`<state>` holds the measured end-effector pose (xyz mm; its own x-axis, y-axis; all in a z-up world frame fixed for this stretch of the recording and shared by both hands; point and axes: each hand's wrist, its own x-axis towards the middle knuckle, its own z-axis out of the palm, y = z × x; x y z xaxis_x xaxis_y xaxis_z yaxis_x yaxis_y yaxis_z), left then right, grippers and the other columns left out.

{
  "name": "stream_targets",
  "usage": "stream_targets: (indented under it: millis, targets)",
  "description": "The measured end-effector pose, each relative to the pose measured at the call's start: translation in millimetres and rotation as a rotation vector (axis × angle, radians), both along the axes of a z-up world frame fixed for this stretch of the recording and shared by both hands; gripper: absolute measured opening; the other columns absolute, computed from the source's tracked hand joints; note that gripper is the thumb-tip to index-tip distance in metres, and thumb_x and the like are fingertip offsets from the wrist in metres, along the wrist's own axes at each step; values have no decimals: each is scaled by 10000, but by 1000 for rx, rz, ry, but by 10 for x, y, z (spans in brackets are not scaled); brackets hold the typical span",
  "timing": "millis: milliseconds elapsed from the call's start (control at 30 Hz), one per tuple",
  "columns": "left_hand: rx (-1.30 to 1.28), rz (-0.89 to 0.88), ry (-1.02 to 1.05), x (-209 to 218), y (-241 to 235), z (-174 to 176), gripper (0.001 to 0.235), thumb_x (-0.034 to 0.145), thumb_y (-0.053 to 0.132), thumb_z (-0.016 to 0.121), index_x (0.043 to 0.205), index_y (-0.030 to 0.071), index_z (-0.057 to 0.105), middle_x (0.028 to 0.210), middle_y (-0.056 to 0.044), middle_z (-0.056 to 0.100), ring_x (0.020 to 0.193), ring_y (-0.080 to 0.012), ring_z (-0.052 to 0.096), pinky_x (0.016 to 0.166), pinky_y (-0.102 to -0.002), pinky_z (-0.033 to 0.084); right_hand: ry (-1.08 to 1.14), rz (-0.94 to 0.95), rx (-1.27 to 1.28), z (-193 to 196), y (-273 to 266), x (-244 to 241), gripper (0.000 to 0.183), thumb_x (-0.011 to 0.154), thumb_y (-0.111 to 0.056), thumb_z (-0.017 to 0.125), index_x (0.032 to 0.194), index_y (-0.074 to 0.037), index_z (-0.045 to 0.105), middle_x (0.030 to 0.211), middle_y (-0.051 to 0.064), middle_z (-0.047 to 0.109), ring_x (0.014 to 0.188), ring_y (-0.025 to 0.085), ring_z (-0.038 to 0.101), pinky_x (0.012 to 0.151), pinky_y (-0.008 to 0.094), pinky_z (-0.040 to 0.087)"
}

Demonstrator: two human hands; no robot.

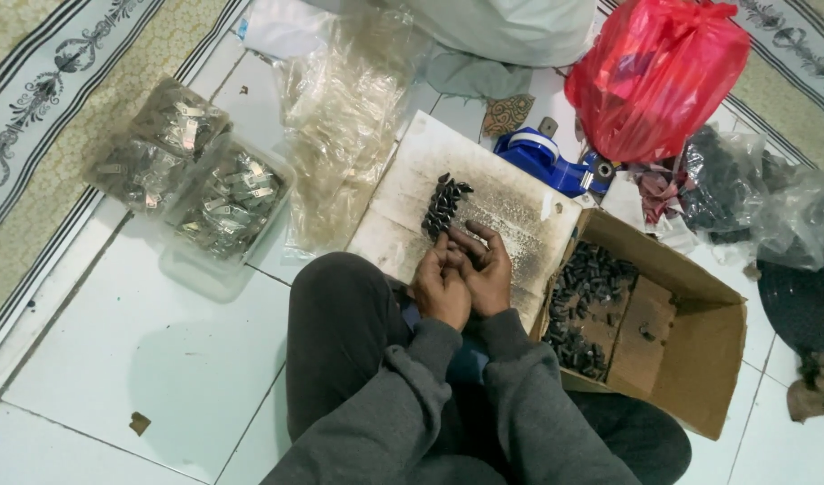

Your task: The person sits on the floor and repeatedly picks small black hardware pieces from a cardboard box, briefly handles them with both hands, and places them onto a white board. The person continues this repetitive sorting process for the duration of the clip.

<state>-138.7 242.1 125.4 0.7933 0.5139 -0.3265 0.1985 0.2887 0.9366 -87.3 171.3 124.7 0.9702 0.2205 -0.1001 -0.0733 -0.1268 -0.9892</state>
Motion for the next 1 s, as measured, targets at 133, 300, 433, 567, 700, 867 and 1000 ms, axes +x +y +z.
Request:
stream_targets:
  millis: [133,300,433,567,700,867,1000]
  targets:
    - [27,-22,45,68,8,-70,214,1044,5,410,1037,77,612,1572,-260,530,1442,-540,459,1156,-724,520,-4,33,-29,40,-1,12,545,996,108,624,1500,7,445,1322,295,689,1192,322,709,1000,514,621]
    - [-70,-13,131,69,98,98,145,990,18,491,920,113,575,1590,-138,578,1468,-411,516,1191,-577,501,38,57,32,22,-50,2,693,928,187,543,1574,0,376,1364,314,671,1221,340,694,1023,482,600]
    - [-116,-22,116,1,100,190,169,1006,9,483,976,139,587,1604,-160,547,1451,-434,521,1186,-593,498,24,70,64,-77,-132,-22,705,943,168,532,1601,-11,352,1399,315,645,1261,338,657,1042,491,594]
    - [-114,-61,121,-47,172,300,118,995,13,543,957,125,534,1658,-178,475,1454,-476,500,1064,-526,581,-13,33,75,-87,-235,-153,777,927,160,605,1624,-30,319,1447,329,599,1319,408,619,1046,524,587]
    - [-122,-61,176,-82,74,190,167,976,41,637,1072,136,538,1706,-192,399,1338,-473,623,944,-387,656,63,-90,125,-31,-490,-354,723,922,106,686,1579,-66,437,1350,229,703,1176,263,717,991,388,631]
    - [124,-257,118,-248,-191,551,184,1043,46,605,1192,104,516,1637,-228,424,1485,-515,417,1167,-646,525,75,-170,87,217,-973,-563,530,970,57,680,1477,-49,567,1206,237,769,1094,308,768,878,414,667]
    - [220,-398,31,-338,-506,469,243,1000,64,659,1217,116,563,1566,-262,522,1452,-510,481,1161,-682,505,24,-218,-63,280,-1492,-626,324,957,7,745,1273,-64,748,1053,196,814,951,260,803,771,417,680]
